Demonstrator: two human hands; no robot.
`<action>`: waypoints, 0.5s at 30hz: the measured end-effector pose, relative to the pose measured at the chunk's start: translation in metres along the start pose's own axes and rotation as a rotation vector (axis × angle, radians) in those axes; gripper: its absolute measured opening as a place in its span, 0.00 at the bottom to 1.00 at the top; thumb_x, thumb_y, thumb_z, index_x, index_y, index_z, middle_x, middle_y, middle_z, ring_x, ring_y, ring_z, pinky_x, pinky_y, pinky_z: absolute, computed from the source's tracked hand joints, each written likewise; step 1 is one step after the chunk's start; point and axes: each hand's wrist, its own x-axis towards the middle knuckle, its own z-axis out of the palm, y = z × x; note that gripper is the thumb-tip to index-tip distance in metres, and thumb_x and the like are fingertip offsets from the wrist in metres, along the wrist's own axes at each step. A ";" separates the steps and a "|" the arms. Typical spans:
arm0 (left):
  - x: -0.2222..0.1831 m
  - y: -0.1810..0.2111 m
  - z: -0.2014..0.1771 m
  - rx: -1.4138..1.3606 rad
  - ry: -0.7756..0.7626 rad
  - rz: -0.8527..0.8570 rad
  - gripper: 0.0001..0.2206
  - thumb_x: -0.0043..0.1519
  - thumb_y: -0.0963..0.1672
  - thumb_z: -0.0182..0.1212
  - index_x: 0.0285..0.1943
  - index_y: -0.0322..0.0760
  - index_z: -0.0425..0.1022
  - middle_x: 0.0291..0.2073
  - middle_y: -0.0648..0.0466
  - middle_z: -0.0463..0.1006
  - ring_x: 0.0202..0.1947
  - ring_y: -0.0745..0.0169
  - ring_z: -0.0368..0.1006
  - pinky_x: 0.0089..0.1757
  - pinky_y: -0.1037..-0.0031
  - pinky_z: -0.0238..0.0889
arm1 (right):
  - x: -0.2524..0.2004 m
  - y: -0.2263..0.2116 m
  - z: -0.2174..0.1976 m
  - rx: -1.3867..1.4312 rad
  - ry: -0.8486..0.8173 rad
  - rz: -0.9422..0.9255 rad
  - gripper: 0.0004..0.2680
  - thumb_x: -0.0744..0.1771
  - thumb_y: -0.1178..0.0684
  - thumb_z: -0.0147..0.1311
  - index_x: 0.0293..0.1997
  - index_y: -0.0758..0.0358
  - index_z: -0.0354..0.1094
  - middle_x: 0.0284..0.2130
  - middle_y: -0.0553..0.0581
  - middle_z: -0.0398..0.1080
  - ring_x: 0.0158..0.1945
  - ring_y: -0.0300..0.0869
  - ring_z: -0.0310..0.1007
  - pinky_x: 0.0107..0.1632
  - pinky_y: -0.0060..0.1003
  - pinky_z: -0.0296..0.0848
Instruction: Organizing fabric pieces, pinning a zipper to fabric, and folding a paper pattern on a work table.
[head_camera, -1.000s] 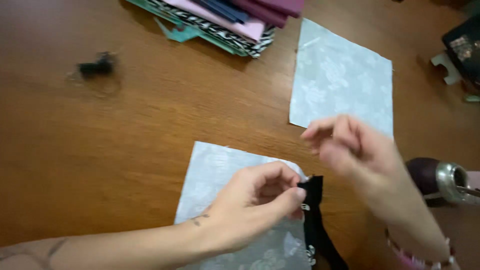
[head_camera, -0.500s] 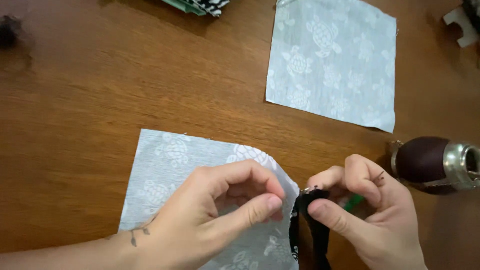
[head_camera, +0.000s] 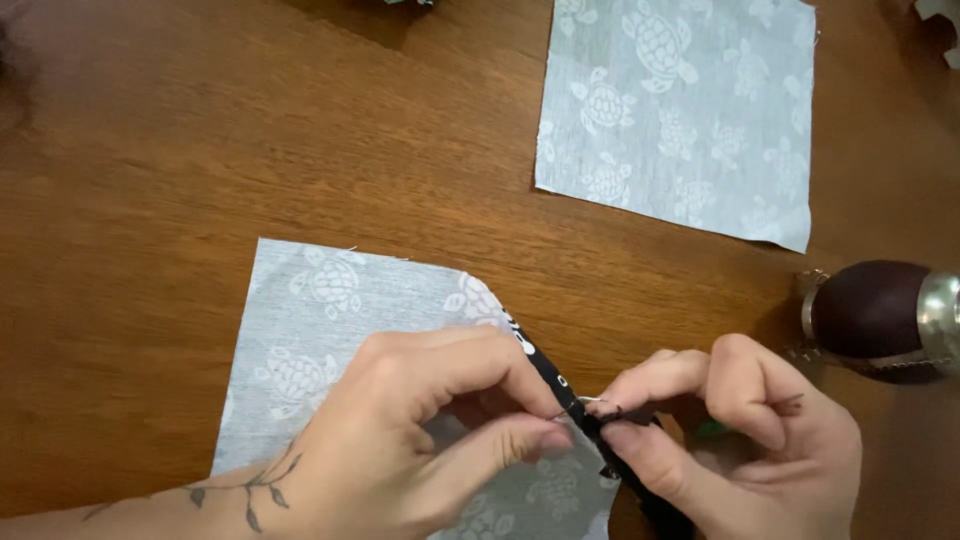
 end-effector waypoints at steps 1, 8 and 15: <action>0.000 0.000 -0.001 -0.001 -0.003 -0.001 0.04 0.62 0.43 0.68 0.34 0.44 0.78 0.25 0.62 0.78 0.23 0.73 0.70 0.27 0.82 0.66 | 0.003 0.002 -0.005 0.001 0.003 0.002 0.22 0.57 0.70 0.61 0.25 0.51 0.42 0.29 0.73 0.79 0.28 0.46 0.78 0.30 0.34 0.72; 0.002 -0.002 -0.002 0.041 -0.042 0.021 0.02 0.63 0.42 0.64 0.38 0.45 0.78 0.31 0.62 0.82 0.30 0.72 0.77 0.32 0.83 0.70 | 0.019 0.005 -0.036 -0.129 0.119 -0.102 0.17 0.64 0.71 0.46 0.29 0.50 0.39 0.26 0.63 0.61 0.27 0.49 0.66 0.27 0.36 0.66; 0.004 0.006 -0.001 0.010 -0.011 0.041 0.07 0.59 0.37 0.63 0.41 0.42 0.83 0.31 0.59 0.86 0.29 0.71 0.81 0.33 0.82 0.71 | 0.017 0.017 -0.046 0.044 -0.017 0.080 0.17 0.63 0.65 0.57 0.31 0.52 0.44 0.31 0.68 0.76 0.31 0.50 0.80 0.38 0.39 0.75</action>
